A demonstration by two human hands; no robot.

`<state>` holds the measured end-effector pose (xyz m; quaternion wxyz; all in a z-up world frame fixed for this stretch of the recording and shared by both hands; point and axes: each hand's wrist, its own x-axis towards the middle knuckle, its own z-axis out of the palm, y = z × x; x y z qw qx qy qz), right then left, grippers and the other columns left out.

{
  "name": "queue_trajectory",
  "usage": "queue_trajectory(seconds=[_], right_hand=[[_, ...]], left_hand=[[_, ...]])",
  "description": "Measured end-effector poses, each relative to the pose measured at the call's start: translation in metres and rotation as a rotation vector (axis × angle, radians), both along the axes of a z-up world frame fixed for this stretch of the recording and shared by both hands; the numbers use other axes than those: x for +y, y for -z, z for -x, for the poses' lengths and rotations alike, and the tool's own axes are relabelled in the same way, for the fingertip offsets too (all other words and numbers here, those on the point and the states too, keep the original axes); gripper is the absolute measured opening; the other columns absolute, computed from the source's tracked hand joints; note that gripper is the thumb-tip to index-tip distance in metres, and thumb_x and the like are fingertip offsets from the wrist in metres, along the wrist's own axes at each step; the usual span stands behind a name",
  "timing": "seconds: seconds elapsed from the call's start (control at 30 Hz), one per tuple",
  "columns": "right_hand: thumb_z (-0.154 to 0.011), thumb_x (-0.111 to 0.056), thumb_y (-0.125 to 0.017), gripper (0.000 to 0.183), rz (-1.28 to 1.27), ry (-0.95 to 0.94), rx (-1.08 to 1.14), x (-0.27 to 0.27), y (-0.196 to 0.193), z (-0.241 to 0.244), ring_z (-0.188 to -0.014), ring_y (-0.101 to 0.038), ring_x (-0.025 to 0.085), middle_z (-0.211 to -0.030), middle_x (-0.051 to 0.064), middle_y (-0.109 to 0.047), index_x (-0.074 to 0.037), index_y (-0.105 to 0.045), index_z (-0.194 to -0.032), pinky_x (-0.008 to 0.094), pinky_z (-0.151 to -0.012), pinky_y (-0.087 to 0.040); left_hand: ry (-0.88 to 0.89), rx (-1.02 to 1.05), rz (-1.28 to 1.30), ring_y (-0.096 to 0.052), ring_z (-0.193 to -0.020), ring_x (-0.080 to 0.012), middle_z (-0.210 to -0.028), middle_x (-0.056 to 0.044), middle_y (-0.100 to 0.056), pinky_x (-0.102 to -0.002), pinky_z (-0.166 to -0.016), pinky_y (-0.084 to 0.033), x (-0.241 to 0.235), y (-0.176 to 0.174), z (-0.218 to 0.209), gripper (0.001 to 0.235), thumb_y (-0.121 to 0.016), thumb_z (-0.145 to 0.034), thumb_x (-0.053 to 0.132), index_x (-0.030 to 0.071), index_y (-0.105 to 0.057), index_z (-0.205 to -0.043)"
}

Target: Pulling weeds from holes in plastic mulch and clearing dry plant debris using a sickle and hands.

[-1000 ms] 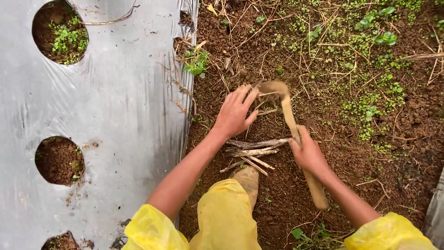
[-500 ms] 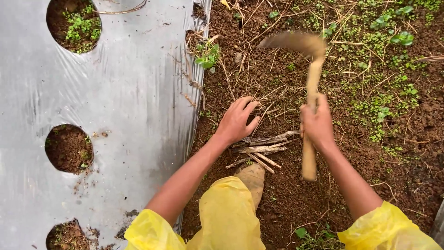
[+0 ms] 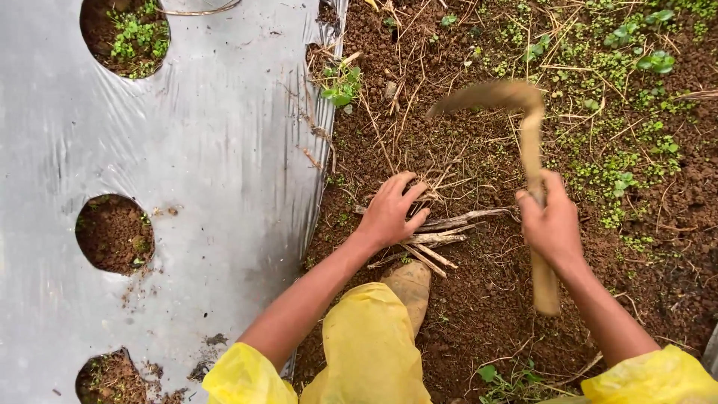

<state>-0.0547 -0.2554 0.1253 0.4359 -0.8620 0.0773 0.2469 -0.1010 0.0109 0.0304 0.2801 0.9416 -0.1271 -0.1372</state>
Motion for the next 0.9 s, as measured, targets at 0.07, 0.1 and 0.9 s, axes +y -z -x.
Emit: queue_trajectory(seconds=[0.07, 0.1, 0.9], right_hand=[[-0.105, 0.004, -0.043, 0.028, -0.257, 0.226, -0.114, 0.006, -0.001, -0.011, -0.049, -0.048, 0.013, -0.073, 0.005, -0.049, 0.006, -0.040, -0.132, 0.024, -0.038, -0.044], [-0.105, 0.004, -0.043, 0.028, -0.257, 0.228, -0.115, 0.010, -0.002, -0.009, -0.049, -0.048, 0.013, -0.073, 0.005, -0.049, 0.006, -0.040, -0.132, 0.024, -0.038, -0.044], [-0.103, -0.001, -0.051, 0.036, 0.013, 0.018, 0.247, 0.012, 0.042, 0.037, -0.051, -0.050, 0.019, -0.093, 0.029, -0.066, 0.001, -0.050, -0.140, 0.029, -0.045, -0.044]], left_hand=[[0.021, 0.004, 0.036, -0.047, -0.140, -0.0334, -0.142, -0.021, -0.052, -0.052, -0.119, -0.037, 0.000, 0.014, 0.002, 0.050, -0.059, -0.098, 0.038, 0.014, -0.054, -0.141], [0.023, 0.003, 0.036, -0.047, -0.140, -0.0334, -0.142, -0.021, -0.052, -0.052, -0.119, -0.037, -0.001, 0.012, 0.000, 0.050, -0.059, -0.098, 0.038, 0.014, -0.054, -0.141], [-0.147, 0.104, 0.220, -0.052, -0.135, -0.0302, -0.131, -0.019, -0.059, -0.045, -0.117, -0.041, 0.002, 0.008, -0.013, 0.048, -0.061, -0.095, 0.028, -0.001, -0.058, -0.133]])
